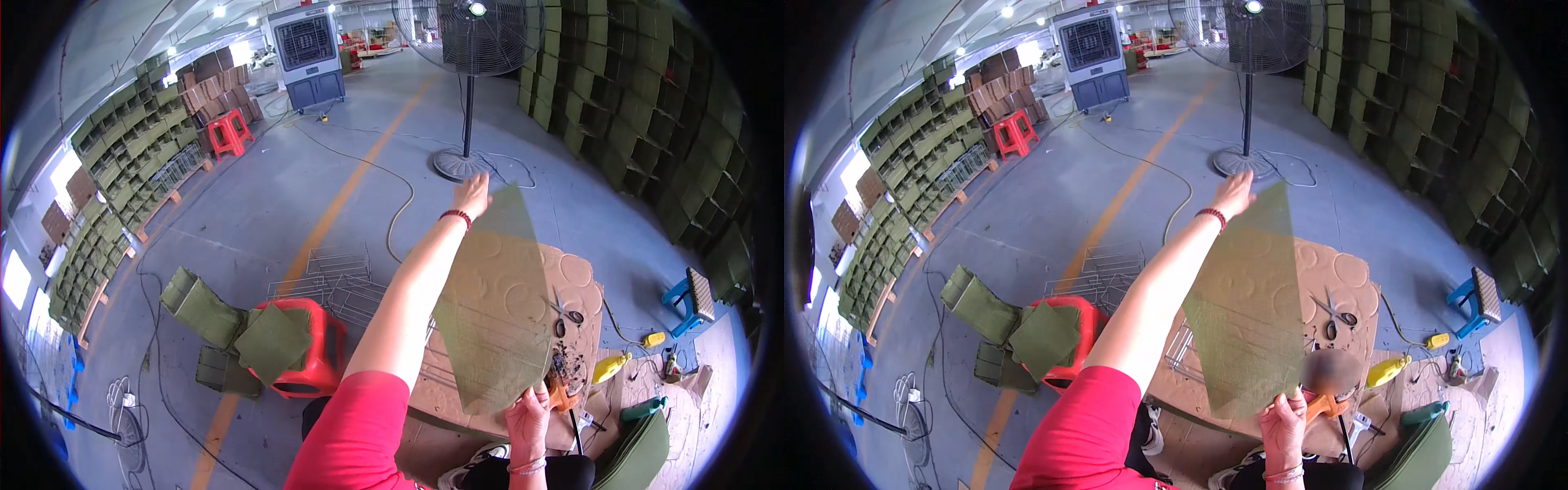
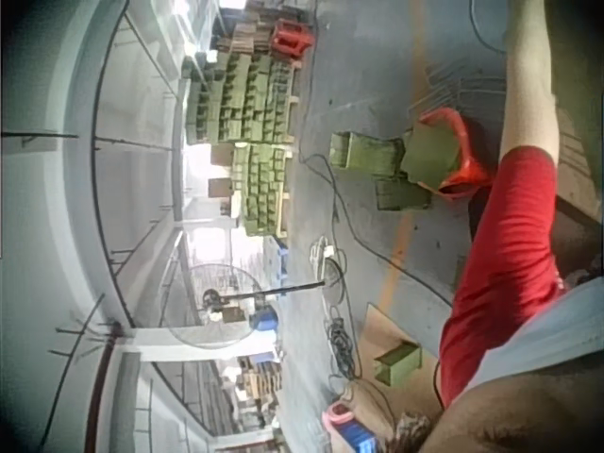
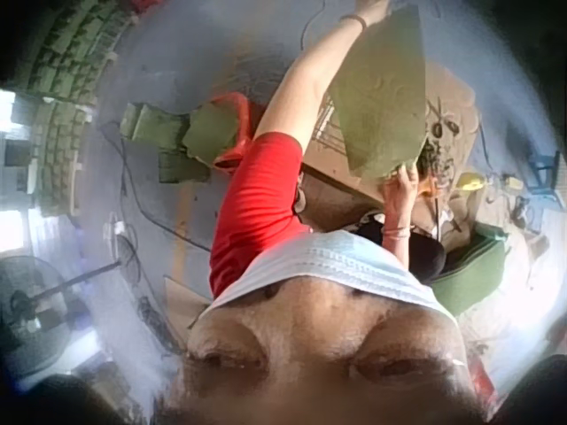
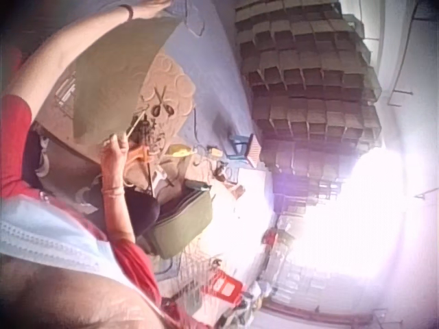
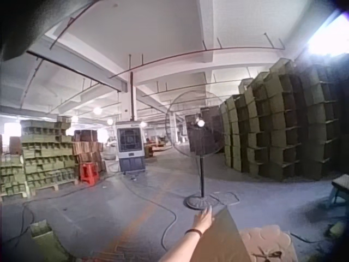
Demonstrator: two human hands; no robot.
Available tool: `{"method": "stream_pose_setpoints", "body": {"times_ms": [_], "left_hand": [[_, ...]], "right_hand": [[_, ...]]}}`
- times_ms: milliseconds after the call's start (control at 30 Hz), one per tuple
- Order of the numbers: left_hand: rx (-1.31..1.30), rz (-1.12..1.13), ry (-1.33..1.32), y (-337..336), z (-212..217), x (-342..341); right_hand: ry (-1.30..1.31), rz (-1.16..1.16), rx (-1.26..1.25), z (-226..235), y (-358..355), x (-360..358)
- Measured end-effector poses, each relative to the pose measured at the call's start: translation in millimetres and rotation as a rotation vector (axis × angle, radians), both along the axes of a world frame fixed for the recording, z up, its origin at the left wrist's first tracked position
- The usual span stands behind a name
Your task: The recorder uses a hot glue gun to attach green fabric covers onto wire frames to assemble small rectangular foam or fabric products.
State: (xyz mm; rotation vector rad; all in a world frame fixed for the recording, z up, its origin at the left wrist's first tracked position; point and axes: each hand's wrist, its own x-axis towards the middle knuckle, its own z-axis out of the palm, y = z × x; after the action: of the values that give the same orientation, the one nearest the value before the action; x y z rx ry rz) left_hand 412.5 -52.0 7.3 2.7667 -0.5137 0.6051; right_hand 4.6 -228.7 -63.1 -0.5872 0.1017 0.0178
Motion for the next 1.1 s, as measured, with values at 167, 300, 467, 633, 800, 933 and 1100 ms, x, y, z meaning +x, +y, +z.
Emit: {"method": "stream_pose_setpoints", "body": {"times_ms": [167, 300, 467, 633, 800, 933, 1100], "left_hand": [[-0.114, -0.181, 0.376, 8, -37, -34], [-0.118, -0.67, 0.51, -18, 18, -161], [0.112, -0.785, 0.201, -25, 5, -325], [0.172, -0.531, -0.044, -20, -12, -328], [-0.03, -0.548, -0.182, 41, 8, -329], [-0.136, -0.46, -0.09, 67, -11, -341], [-0.312, -0.331, -0.069, 73, -26, -339]], "right_hand": [[0.003, -0.108, -0.164, -22, -2, 9], [0.003, -0.114, -0.182, -31, -2, 3], [0.099, -0.165, -0.146, 0, 14, 22], [-0.092, -0.159, -0.207, 3, 14, 33], [-0.001, -0.168, -0.417, 10, -7, 13], [-0.024, -0.07, -0.521, 1, 1, -9], [-0.023, -0.338, -0.612, -54, -35, -35]]}}
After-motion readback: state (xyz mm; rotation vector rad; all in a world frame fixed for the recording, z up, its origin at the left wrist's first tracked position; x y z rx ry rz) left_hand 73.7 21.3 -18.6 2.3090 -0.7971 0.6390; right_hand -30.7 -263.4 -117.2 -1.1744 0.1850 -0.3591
